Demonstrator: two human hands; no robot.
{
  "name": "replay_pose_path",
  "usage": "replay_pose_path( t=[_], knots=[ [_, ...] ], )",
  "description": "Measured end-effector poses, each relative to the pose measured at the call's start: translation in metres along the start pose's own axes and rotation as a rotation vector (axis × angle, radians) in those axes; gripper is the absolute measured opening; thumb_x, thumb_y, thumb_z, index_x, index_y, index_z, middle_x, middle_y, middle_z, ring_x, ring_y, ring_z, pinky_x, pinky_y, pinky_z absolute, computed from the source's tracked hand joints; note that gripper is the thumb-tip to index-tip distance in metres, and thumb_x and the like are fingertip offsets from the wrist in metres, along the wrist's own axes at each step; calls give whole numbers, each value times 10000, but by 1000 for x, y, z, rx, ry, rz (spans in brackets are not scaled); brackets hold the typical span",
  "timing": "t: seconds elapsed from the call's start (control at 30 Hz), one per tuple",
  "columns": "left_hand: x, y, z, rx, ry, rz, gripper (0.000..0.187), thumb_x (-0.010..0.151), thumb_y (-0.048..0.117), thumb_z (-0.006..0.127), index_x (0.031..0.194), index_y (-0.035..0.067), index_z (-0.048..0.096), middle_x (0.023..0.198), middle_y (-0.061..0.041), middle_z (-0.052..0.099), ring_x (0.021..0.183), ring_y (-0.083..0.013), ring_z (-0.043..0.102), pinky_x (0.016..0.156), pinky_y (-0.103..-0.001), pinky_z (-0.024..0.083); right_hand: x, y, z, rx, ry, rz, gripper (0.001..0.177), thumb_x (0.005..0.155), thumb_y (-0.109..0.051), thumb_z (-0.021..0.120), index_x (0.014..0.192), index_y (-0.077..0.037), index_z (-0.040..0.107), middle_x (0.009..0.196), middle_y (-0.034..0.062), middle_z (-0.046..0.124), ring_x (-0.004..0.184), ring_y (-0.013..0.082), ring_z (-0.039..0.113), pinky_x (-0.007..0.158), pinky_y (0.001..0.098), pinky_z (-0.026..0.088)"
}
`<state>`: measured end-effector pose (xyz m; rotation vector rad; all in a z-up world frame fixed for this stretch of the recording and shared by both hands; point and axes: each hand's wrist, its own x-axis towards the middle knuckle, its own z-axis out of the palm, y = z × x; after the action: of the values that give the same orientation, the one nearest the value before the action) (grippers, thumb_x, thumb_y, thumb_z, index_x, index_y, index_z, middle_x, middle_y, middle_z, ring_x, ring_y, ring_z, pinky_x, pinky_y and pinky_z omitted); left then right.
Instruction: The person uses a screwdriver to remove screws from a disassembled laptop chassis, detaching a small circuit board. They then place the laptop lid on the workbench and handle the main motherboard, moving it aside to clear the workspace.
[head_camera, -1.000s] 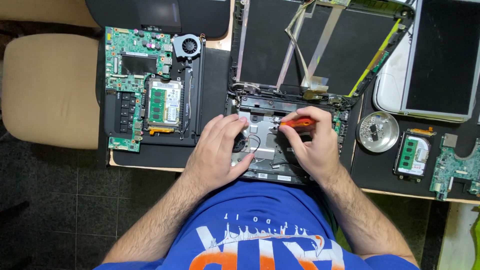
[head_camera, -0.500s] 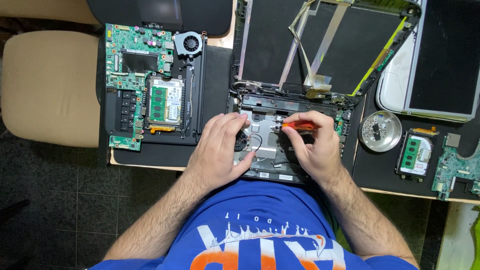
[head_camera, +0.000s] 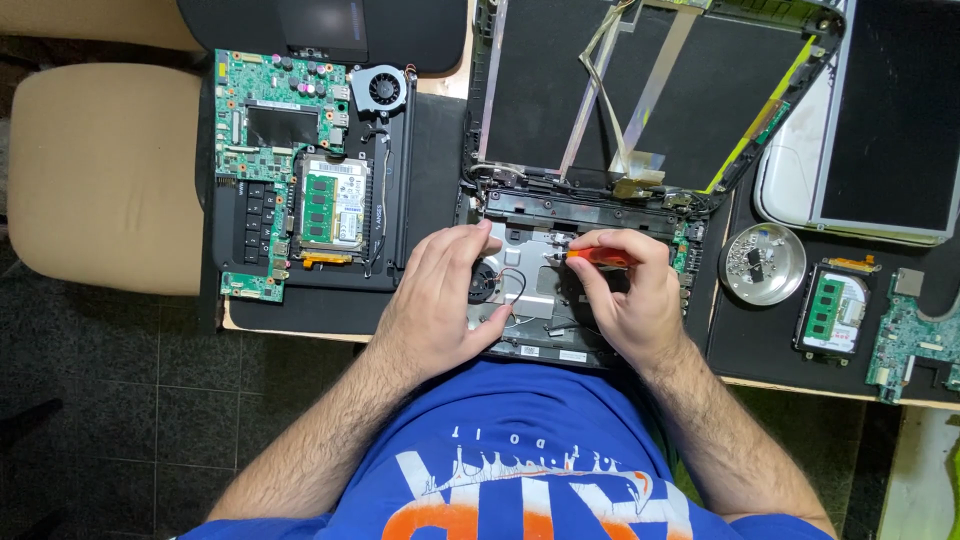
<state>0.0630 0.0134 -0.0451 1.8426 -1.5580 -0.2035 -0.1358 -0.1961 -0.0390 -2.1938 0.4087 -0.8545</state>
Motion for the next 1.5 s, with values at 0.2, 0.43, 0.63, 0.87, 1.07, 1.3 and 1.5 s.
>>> replay_pose_path(
  t=[0.2,0.43,0.63,0.87,1.07,1.3,1.5],
  knots=[
    [0,0,1,-2,1,-12,1041,969,213,975,1801,-95,431,1570,-190,721,1595,-404,617,1412,-635,439,7,-6,3,-145,-25,-135,390,1077,49,933,1351,-3,661,1145,116,916,907,343,897,766,400,753],
    [-1,0,3,-12,5,-26,1074,968,216,977,1824,-90,405,1581,-170,716,1598,-387,612,1421,-620,434,11,-13,-3,-343,-24,-265,401,1039,-93,1010,1395,-109,827,1104,35,868,855,257,860,759,374,748],
    [-1,0,1,-10,5,-26,1065,964,210,976,1818,-90,415,1572,-168,718,1589,-382,618,1421,-618,435,40,-35,-19,-105,-133,-100,314,1130,-142,918,1442,-174,931,1081,48,816,715,255,806,670,386,702],
    [0,2,0,-14,2,-27,1067,971,199,970,1827,-91,402,1568,-170,708,1588,-386,615,1420,-619,435,52,-33,-26,391,-405,172,512,1115,57,744,1613,-23,657,1275,208,880,883,274,909,810,466,764],
    [0,1,1,-13,-6,-32,1069,972,210,973,1831,-78,404,1565,-159,709,1591,-377,612,1423,-617,431,45,-23,-18,628,-332,350,351,1045,-76,932,1273,-33,669,1169,168,914,823,141,832,717,304,694],
    [0,2,-1,-10,-16,-34,1043,979,207,973,1820,-71,422,1574,-165,701,1602,-384,603,1426,-623,421,39,-4,-8,810,-348,423,481,1255,-230,572,1610,90,626,1215,224,797,721,178,800,627,321,692],
    [-1,1,1,-3,-15,-30,1046,968,211,985,1816,-61,435,1579,-164,698,1608,-385,600,1424,-630,423,43,-7,-11,709,-269,363,235,1239,-162,676,1292,62,726,1205,227,735,573,162,728,567,283,640]
  ],
)
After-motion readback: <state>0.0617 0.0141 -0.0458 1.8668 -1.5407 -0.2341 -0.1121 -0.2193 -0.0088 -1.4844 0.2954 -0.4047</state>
